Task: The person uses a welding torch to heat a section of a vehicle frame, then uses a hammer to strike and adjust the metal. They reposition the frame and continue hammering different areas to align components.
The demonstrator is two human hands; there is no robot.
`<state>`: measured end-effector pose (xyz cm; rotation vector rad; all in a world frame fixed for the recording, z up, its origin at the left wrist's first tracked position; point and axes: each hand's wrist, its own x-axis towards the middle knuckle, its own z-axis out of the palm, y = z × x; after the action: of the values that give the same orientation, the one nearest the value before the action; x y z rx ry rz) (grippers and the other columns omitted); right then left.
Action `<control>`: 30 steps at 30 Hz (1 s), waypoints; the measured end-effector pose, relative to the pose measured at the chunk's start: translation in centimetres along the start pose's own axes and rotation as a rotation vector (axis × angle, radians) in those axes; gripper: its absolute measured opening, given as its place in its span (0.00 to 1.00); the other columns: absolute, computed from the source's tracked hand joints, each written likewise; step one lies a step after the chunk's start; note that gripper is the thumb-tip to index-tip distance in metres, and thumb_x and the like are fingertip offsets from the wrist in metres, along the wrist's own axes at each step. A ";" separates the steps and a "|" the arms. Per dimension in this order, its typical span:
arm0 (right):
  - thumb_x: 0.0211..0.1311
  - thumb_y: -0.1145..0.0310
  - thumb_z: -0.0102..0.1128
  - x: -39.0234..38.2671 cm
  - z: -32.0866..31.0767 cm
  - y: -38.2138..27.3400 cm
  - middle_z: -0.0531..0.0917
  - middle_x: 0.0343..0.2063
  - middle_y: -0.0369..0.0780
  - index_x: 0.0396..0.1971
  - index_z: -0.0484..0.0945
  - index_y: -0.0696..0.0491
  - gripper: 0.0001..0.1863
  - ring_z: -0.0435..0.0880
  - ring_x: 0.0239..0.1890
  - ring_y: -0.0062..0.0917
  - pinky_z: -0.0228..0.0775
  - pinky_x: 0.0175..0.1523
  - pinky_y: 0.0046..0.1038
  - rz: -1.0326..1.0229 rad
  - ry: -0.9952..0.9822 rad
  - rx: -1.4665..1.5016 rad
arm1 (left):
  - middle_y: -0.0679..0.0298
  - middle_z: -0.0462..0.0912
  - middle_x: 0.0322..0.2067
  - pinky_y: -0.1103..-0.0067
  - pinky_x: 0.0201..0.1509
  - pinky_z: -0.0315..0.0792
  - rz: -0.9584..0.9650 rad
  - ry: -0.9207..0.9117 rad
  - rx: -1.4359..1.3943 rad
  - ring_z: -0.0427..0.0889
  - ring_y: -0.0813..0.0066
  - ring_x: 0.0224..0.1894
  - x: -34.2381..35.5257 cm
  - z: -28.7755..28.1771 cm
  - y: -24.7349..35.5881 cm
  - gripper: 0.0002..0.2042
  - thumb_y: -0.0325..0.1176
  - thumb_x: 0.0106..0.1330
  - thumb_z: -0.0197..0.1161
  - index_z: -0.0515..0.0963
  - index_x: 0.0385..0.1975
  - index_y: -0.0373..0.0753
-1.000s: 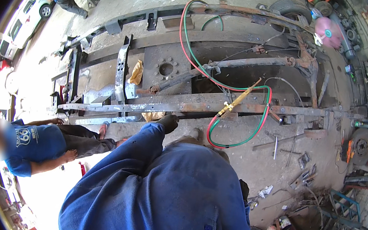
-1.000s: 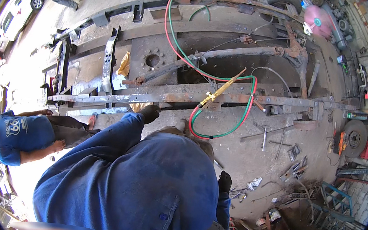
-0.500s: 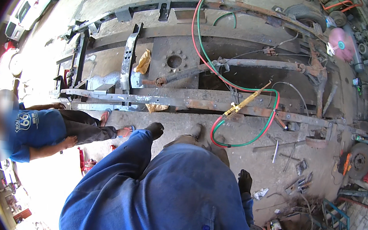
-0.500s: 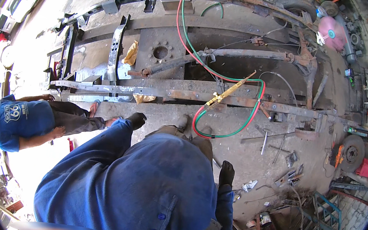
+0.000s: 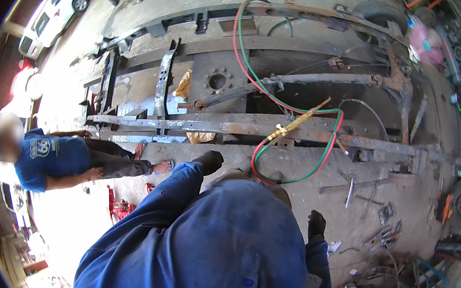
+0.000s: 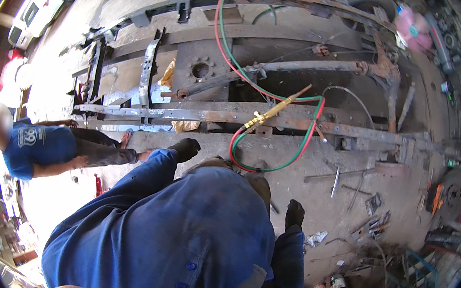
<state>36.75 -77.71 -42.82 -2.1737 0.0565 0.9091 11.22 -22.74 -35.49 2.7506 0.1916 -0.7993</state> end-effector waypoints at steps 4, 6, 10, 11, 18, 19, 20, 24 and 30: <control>0.73 0.52 0.55 -0.2 -1.9 -1.0 0.92 0.42 0.50 0.49 0.88 0.59 0.24 0.91 0.46 0.41 0.80 0.54 0.38 0.003 0.071 0.046 | 0.58 0.88 0.36 0.65 0.50 0.83 0.157 -0.074 0.296 0.89 0.54 0.46 1.4 0.2 0.7 0.05 0.32 0.62 0.65 0.85 0.33 0.41; 0.73 0.54 0.55 -0.9 -2.5 -1.1 0.92 0.44 0.50 0.50 0.88 0.59 0.24 0.91 0.46 0.40 0.80 0.55 0.38 -0.018 0.098 0.070 | 0.58 0.87 0.35 0.66 0.47 0.83 0.183 -0.163 0.374 0.89 0.54 0.45 1.8 0.7 0.5 0.05 0.33 0.62 0.65 0.85 0.33 0.41; 0.71 0.66 0.56 -3.5 -1.8 0.5 0.91 0.44 0.48 0.49 0.87 0.57 0.16 0.91 0.44 0.39 0.82 0.53 0.39 -0.042 0.223 0.081 | 0.58 0.88 0.32 0.65 0.43 0.83 0.388 -0.157 0.463 0.90 0.56 0.40 3.0 1.7 -1.7 0.05 0.31 0.65 0.63 0.85 0.29 0.45; 0.69 0.69 0.57 -4.5 -1.3 1.3 0.91 0.44 0.48 0.49 0.87 0.56 0.15 0.91 0.44 0.39 0.83 0.52 0.39 -0.079 0.244 0.012 | 0.58 0.88 0.32 0.64 0.43 0.83 0.382 -0.145 0.475 0.90 0.56 0.40 3.4 1.9 -2.5 0.05 0.31 0.65 0.63 0.85 0.29 0.44; 0.67 0.71 0.58 -14.8 3.3 5.0 0.91 0.41 0.47 0.47 0.88 0.51 0.13 0.91 0.44 0.43 0.84 0.49 0.43 -0.268 0.211 -0.466 | 0.51 0.91 0.38 0.60 0.46 0.83 -0.022 0.203 0.152 0.90 0.52 0.42 5.9 0.6 -7.3 0.11 0.36 0.70 0.61 0.89 0.34 0.38; 0.68 0.70 0.57 -16.6 3.8 4.9 0.91 0.41 0.48 0.47 0.88 0.51 0.13 0.91 0.45 0.44 0.84 0.50 0.44 -0.255 0.231 -0.397 | 0.46 0.90 0.40 0.57 0.48 0.81 0.029 0.100 -0.005 0.89 0.45 0.44 5.4 -0.3 -8.1 0.15 0.40 0.73 0.59 0.88 0.34 0.36; 0.70 0.69 0.56 -18.1 4.1 4.8 0.91 0.42 0.48 0.47 0.88 0.51 0.13 0.91 0.45 0.45 0.84 0.51 0.44 -0.176 0.229 -0.348 | 0.45 0.90 0.39 0.55 0.49 0.80 0.023 0.120 0.000 0.89 0.45 0.44 5.3 -1.1 -8.3 0.17 0.44 0.74 0.60 0.88 0.35 0.36; 0.73 0.66 0.52 -21.6 3.6 4.1 0.91 0.44 0.50 0.48 0.87 0.52 0.15 0.90 0.49 0.48 0.82 0.56 0.45 -0.021 0.230 -0.345 | 0.48 0.90 0.34 0.59 0.46 0.80 -0.234 0.361 -0.430 0.89 0.47 0.37 6.0 -3.3 -7.2 0.18 0.46 0.72 0.66 0.88 0.32 0.36; 0.79 0.54 0.54 -22.9 0.7 6.8 0.92 0.40 0.46 0.47 0.90 0.58 0.23 0.90 0.43 0.33 0.79 0.51 0.36 0.338 0.404 0.310 | 0.46 0.89 0.35 0.59 0.44 0.78 -0.001 0.582 -0.098 0.89 0.46 0.40 10.2 -7.3 -3.5 0.15 0.42 0.77 0.62 0.86 0.38 0.35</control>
<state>17.14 -87.42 -33.22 -2.0493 0.7309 0.5753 22.73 -16.75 -35.86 2.8089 0.3314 0.0325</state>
